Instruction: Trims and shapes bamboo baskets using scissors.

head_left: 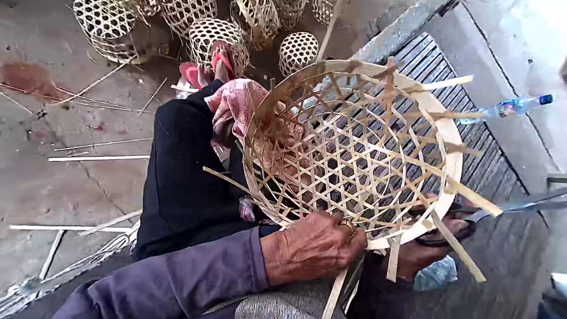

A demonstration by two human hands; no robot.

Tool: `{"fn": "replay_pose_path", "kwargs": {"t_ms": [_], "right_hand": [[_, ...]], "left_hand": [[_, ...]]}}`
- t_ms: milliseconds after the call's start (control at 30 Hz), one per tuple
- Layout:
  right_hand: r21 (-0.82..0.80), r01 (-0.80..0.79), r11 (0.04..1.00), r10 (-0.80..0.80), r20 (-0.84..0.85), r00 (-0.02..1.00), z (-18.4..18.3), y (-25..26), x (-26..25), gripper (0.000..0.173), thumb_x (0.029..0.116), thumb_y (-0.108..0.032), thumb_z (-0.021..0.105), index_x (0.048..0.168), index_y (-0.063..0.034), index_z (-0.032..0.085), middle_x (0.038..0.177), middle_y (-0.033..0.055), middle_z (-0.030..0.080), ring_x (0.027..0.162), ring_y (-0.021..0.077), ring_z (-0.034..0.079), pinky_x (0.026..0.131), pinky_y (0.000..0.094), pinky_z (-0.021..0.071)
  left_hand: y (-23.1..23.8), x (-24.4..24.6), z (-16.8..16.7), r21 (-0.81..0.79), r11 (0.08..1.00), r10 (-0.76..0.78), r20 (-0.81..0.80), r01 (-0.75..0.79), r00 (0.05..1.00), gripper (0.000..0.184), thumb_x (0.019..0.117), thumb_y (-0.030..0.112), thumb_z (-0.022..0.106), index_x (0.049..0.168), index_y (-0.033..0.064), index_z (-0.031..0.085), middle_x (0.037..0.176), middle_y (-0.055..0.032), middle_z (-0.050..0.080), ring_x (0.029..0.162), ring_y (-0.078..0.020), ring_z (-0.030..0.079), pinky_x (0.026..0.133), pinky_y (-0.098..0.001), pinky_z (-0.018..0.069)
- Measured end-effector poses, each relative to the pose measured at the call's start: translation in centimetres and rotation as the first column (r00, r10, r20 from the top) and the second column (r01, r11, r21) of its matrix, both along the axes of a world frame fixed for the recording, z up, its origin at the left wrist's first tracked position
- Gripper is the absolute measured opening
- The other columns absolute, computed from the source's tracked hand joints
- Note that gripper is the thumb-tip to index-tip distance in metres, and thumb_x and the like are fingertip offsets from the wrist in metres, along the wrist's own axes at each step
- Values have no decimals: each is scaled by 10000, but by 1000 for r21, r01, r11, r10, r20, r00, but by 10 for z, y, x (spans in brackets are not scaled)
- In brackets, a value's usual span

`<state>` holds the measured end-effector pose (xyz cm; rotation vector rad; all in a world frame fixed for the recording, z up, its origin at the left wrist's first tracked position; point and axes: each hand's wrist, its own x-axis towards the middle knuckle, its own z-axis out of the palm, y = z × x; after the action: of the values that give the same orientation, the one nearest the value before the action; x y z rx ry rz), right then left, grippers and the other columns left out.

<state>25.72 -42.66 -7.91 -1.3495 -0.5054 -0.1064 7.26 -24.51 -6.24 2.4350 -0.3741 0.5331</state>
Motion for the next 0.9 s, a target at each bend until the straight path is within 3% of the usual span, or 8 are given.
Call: {"fn": "replay_pose_path", "kwargs": {"t_ms": [167, 267, 333, 400, 500, 633, 800, 900], "right_hand": [[-164, 2, 986, 1, 23, 1000, 14, 7, -5, 695, 1052, -406, 521, 1556, -32, 222, 1305, 26, 621, 1128, 135, 642, 995, 319, 527], [-207, -3, 978, -17, -91, 996, 4, 5, 9, 627, 1059, -400, 479, 1544, -68, 261, 1350, 33, 628, 1210, 143, 634, 1073, 310, 499], [-141, -110, 984, 92, -129, 987, -11, -12, 25, 596, 1097, -357, 411, 1589, -67, 238, 1419, 118, 582, 1264, 214, 598, 1116, 363, 457], [-102, -83, 991, 67, -150, 986, -10, -4, 24, 545, 1102, -346, 390, 1569, -78, 302, 1365, 108, 624, 1211, 203, 633, 1079, 345, 491], [-106, -121, 987, 109, -108, 988, -1, 12, 13, 570, 1070, -358, 459, 1546, -71, 337, 1284, 63, 665, 1152, 164, 651, 1018, 317, 522], [-75, -252, 965, 249, -44, 968, 13, 0, 16, 623, 1013, -442, 588, 1513, -98, 447, 1273, 43, 682, 1178, 177, 649, 1072, 327, 496], [-80, 63, 995, -51, 147, 988, 64, -23, 5, 542, 1070, -430, 477, 1482, -83, 414, 1216, 1, 683, 1124, 133, 655, 1020, 287, 510], [-95, -40, 995, 72, 362, 929, 68, -46, 23, 622, 1079, -426, 471, 1534, -36, 308, 1249, 44, 657, 1146, 173, 643, 1037, 306, 516]], "left_hand": [[19, -12, 11, -51, 984, -174, -136, 168, 975, 209, 977, 150, 552, 1101, 56, 690, 825, -99, 676, 751, -283, 681, 607, -415, 530], [90, -37, 36, -356, 934, -70, -106, 28, 992, 337, 1001, 264, 580, 1280, 105, 683, 1187, -37, 717, 1042, -115, 681, 857, -266, 558], [148, -60, 32, -639, 758, 137, -47, -135, 989, 320, 1027, 209, 565, 1293, 58, 659, 1232, 6, 710, 1057, -79, 684, 903, -239, 590], [193, -69, 8, -789, 506, 491, -68, -348, 869, 253, 1038, 113, 472, 1243, 55, 609, 1066, 52, 751, 888, -63, 717, 778, -234, 610], [199, -53, -35, -676, 302, 590, -421, -672, 689, 293, 1050, 145, 420, 1264, 16, 574, 1066, 36, 701, 901, -35, 683, 811, -240, 577], [123, -31, -67, -590, 510, 360, -514, -626, 778, 458, 1119, 265, 306, 1358, -18, 575, 1310, -177, 633, 1161, -191, 627, 1032, -388, 484], [100, 0, -50, -764, 545, 52, -382, -347, 923, 480, 1111, 365, 340, 1481, 118, 520, 1330, -21, 647, 1099, -44, 635, 944, -268, 525], [105, 23, -43, -823, 505, -46, -325, -259, 945, 478, 1079, 403, 384, 1449, 124, 499, 1246, 14, 666, 973, -25, 660, 802, -212, 560]]}}
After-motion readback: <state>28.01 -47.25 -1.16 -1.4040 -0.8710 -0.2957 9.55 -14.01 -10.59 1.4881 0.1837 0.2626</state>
